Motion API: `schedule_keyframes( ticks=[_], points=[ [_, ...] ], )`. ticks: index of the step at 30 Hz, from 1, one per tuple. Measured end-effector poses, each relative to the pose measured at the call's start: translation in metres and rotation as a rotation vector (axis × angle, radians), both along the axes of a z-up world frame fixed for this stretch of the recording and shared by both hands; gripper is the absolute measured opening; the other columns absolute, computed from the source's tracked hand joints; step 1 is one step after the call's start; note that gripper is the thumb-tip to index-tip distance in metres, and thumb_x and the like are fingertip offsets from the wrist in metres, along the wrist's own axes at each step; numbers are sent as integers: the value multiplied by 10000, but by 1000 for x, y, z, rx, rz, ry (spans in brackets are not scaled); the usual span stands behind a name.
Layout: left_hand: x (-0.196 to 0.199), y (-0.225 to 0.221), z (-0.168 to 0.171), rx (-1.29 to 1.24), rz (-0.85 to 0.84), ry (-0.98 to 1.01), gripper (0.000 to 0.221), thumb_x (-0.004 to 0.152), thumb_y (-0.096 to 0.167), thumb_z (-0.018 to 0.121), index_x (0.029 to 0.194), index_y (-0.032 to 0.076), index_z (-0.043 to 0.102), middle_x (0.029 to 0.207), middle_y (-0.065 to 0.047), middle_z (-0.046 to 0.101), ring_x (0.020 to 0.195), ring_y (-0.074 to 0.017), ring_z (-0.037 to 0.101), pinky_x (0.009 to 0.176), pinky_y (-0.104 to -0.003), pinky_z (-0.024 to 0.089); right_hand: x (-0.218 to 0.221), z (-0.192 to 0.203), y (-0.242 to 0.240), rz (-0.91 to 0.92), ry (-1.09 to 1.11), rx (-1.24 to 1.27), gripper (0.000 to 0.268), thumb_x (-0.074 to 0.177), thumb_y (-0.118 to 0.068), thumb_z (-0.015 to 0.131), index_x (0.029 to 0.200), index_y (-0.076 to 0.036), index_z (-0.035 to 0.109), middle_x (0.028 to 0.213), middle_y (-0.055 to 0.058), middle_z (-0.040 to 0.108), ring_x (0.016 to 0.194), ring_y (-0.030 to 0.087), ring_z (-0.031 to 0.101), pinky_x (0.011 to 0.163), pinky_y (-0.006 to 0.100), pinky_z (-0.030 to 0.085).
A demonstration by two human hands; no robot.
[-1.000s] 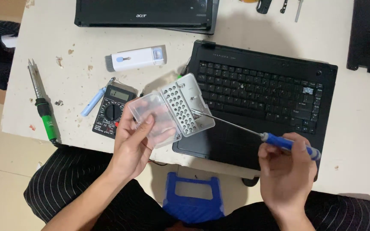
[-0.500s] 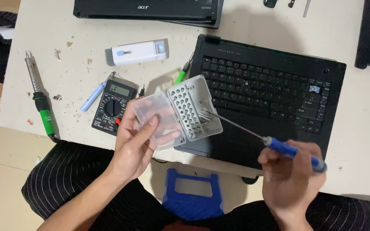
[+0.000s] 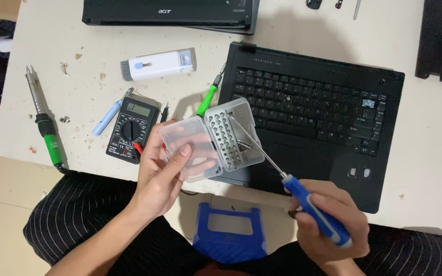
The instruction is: The person works at a repair bench disassembling a laptop. They pick up small parts and a battery from the table, set aside the optical drive and keyboard bezel, unscrew components from the exposed motherboard with a screwdriver, and select bits from a plastic bit kit while a multimeter sits nearby.
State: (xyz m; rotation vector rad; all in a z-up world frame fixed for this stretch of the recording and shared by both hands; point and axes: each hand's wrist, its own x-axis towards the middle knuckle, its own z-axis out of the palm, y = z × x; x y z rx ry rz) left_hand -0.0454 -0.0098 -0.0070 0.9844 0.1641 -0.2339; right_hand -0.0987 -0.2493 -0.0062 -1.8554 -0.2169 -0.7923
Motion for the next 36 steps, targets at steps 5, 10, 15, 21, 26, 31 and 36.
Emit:
schedule_keyframes(
  ticks=[5,10,15,21,26,31,36],
  points=[
    [0,0,-1,-16,3,11,347,940,34,584,1259,104,465,1193,-296,650,941,-395,728,865,-532,617,-5,-6,-14,123,22,-149,262,933,-221,602,1100,-31,534,876,204,669,792,264,734,709,312,626],
    [1,1,-1,2,1,4,358,940,39,586,1270,101,464,1199,-292,649,953,-399,728,872,-537,618,-8,-1,-7,99,61,-100,265,919,-192,619,1102,-18,540,901,224,664,772,277,725,743,348,650],
    [2,2,-2,-9,12,4,310,949,35,573,1236,97,473,1195,-294,648,955,-401,724,875,-531,617,-11,-2,-13,100,76,-137,309,910,-224,624,1115,-12,531,958,255,657,821,318,735,761,377,649],
    [6,3,0,-26,45,46,323,937,24,574,1242,67,477,1211,-271,651,945,-413,726,857,-537,620,-1,-4,-4,38,-36,-44,270,931,-274,592,1027,-31,523,751,202,640,658,289,715,596,331,606],
    [7,5,-1,-31,84,74,329,925,24,592,1233,77,489,1217,-228,663,964,-400,723,824,-501,632,4,12,3,-87,263,220,328,995,-374,532,1069,-62,461,818,227,643,512,221,615,495,249,511],
    [7,5,-3,-99,163,102,317,916,-44,581,1215,45,521,1117,-155,663,1026,-299,681,864,-508,617,0,4,-2,-85,337,371,265,967,-315,563,1008,-60,503,786,195,621,572,251,656,454,251,493],
    [9,10,-5,-97,187,142,303,918,-41,578,1202,57,537,1092,-150,685,1010,-302,690,841,-522,623,3,-5,-5,-120,488,617,288,948,-317,612,944,-35,554,687,181,578,560,295,668,387,301,484]
  ],
)
